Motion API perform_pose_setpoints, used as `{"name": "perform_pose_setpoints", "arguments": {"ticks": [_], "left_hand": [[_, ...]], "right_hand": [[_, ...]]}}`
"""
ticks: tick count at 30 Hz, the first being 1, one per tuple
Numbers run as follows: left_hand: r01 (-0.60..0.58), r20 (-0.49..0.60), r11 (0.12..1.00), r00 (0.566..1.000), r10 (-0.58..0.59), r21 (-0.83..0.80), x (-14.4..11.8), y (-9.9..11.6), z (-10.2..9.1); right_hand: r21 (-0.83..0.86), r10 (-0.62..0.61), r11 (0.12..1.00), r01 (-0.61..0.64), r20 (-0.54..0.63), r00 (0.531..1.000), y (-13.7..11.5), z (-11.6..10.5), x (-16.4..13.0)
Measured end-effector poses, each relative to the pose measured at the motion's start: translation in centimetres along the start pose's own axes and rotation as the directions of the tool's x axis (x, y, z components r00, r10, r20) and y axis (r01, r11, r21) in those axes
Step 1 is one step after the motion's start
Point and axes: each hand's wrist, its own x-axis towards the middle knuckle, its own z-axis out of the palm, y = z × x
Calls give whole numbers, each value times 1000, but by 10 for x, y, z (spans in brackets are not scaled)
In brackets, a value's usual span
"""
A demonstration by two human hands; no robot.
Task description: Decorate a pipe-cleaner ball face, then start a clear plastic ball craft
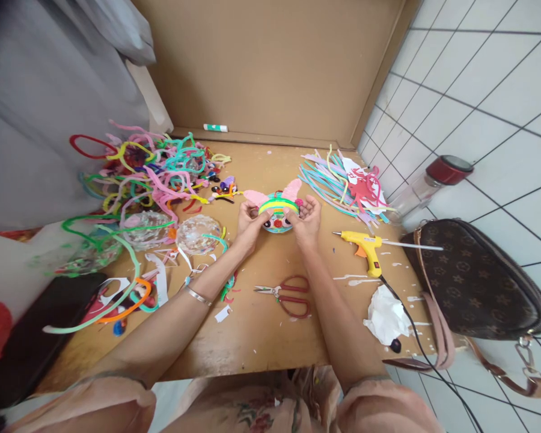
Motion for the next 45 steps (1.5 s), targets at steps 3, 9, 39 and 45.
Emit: {"name": "perform_pose_setpoints", "arguments": {"ticks": [3, 9, 39, 45], "left_hand": [[-22, -4, 999, 1000, 23, 33, 0, -1, 0], [-34, 12, 996, 999, 33, 88, -1, -4, 0], [-69, 32, 991, 997, 66, 111, 0, -9, -2], [-68, 40, 993, 997, 64, 95, 0, -10, -1]], "right_hand": [[-14, -1, 1000, 1, -11, 1000, 1, 2, -2], [-45, 11, 999, -12, -26, 1000, -1, 5, -4], [-26, 13, 1000, -14, -36, 999, 1, 3, 0], [-48, -8, 999, 7, -29, 1000, 2, 2, -1]]}}
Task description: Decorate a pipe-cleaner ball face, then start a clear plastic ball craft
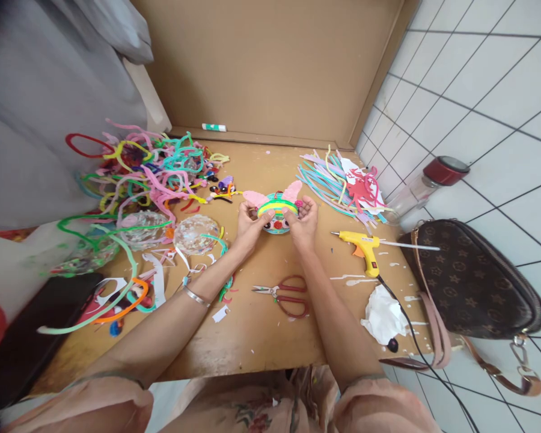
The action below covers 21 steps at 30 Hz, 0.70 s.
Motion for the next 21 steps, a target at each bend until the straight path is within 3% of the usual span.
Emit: {"name": "perform_pose_setpoints", "arguments": {"ticks": [7, 21], "left_hand": [[-43, -3, 999, 999, 42, -24, 0, 1, -2], [0, -11, 998, 1000, 0, -71, 3, 0, -2]], "right_hand": [[33, 23, 999, -22, -23, 999, -1, 0, 0], [18, 18, 1000, -19, 28, 999, -4, 2, 0]]}}
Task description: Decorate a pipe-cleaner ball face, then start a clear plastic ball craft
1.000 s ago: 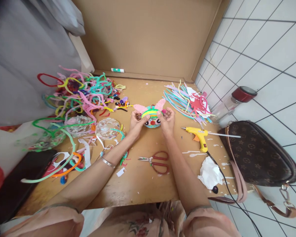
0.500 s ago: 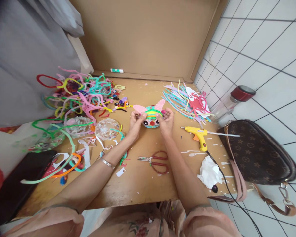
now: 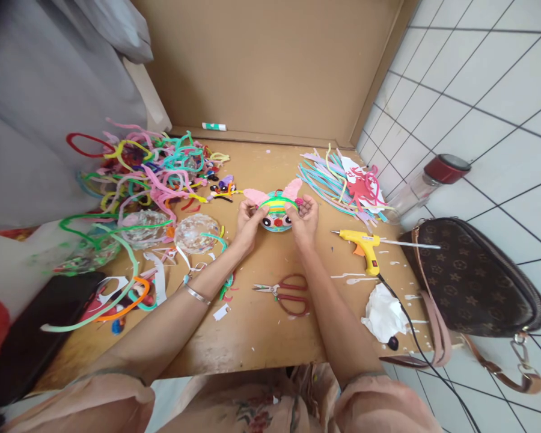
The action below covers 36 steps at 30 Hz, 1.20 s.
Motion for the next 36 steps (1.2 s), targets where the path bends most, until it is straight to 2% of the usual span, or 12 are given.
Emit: {"name": "perform_pose_setpoints", "arguments": {"ticks": [6, 12, 21, 30, 36], "left_hand": [[104, 29, 990, 994, -101, -92, 5, 4, -5], [127, 61, 986, 991, -122, -105, 4, 9, -5], [57, 61, 997, 997, -54, -59, 2, 7, -4], [34, 64, 999, 997, -33, -20, 2, 7, -4], [23, 51, 1000, 998, -22, -15, 3, 5, -5]], "right_hand": [[3, 14, 1000, -14, 14, 1000, -5, -1, -2], [-21, 0, 1000, 0, 7, 1000, -1, -2, -1], [-32, -14, 999, 15, 18, 1000, 4, -7, 4], [-74, -54, 996, 56, 17, 998, 4, -3, -1], [-65, -19, 998, 21, 32, 999, -1, -3, -3]]}}
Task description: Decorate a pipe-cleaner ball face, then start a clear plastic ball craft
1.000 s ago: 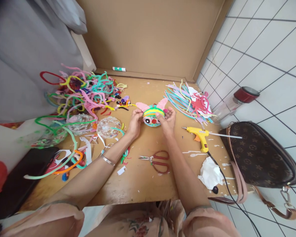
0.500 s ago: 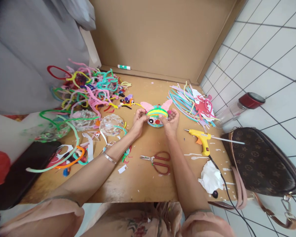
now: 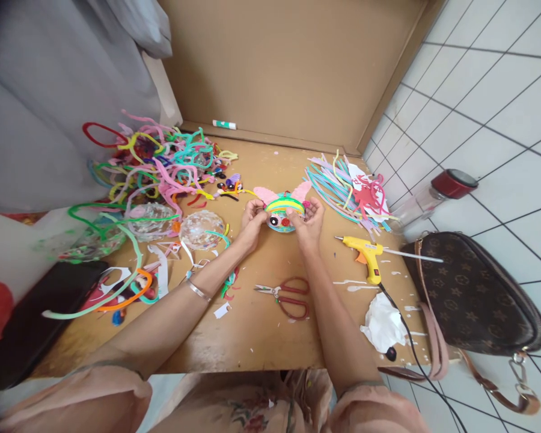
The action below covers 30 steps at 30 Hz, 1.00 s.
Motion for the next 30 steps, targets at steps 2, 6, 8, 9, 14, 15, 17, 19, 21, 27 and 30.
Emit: {"name": "perform_pose_setpoints", "arguments": {"ticks": [2, 6, 8, 9, 14, 15, 17, 19, 21, 27, 30], "left_hand": [[9, 3, 1000, 1000, -9, 1, -1, 0, 1], [29, 7, 1000, 1000, -29, -13, -2, 2, 2], [27, 9, 999, 1000, -26, -18, -1, 1, 2], [24, 8, 1000, 1000, -24, -17, -1, 1, 2], [1, -9, 1000, 1000, -1, -13, 1, -3, 0], [-8, -13, 1000, 1000, 7, -14, 1, -3, 0], [-24, -12, 1000, 1000, 24, -18, 1, -5, 0], [-29, -5, 999, 1000, 29, -27, 1, -6, 0], [-25, -4, 999, 1000, 25, -30, 1, -7, 0], [-12, -13, 1000, 1000, 12, 9, 1, -8, 0], [-14, -6, 1000, 1000, 14, 19, 2, -8, 0]], "right_hand": [[-17, -15, 1000, 15, 7, 1000, -1, 1, -1], [-25, -29, 999, 29, -1, 1000, -3, 3, -4], [-30, -23, 999, 23, -10, 1000, -4, 4, -4], [-34, -21, 999, 21, -11, 1000, -4, 4, -5], [-17, -9, 1000, 9, 0, 1000, -5, 2, -3], [-3, -3, 1000, 3, -5, 1000, -4, 2, -2], [22, 4, 1000, -4, -16, 1000, -3, 1, 0], [29, 0, 1000, 1, -27, 1000, 0, 1, 2], [18, -11, 1000, 12, -27, 1000, 4, 2, 3], [-26, -23, 999, 23, -14, 1000, 10, 2, 6], [-29, -10, 1000, 9, -23, 1000, 9, 2, 7]]}}
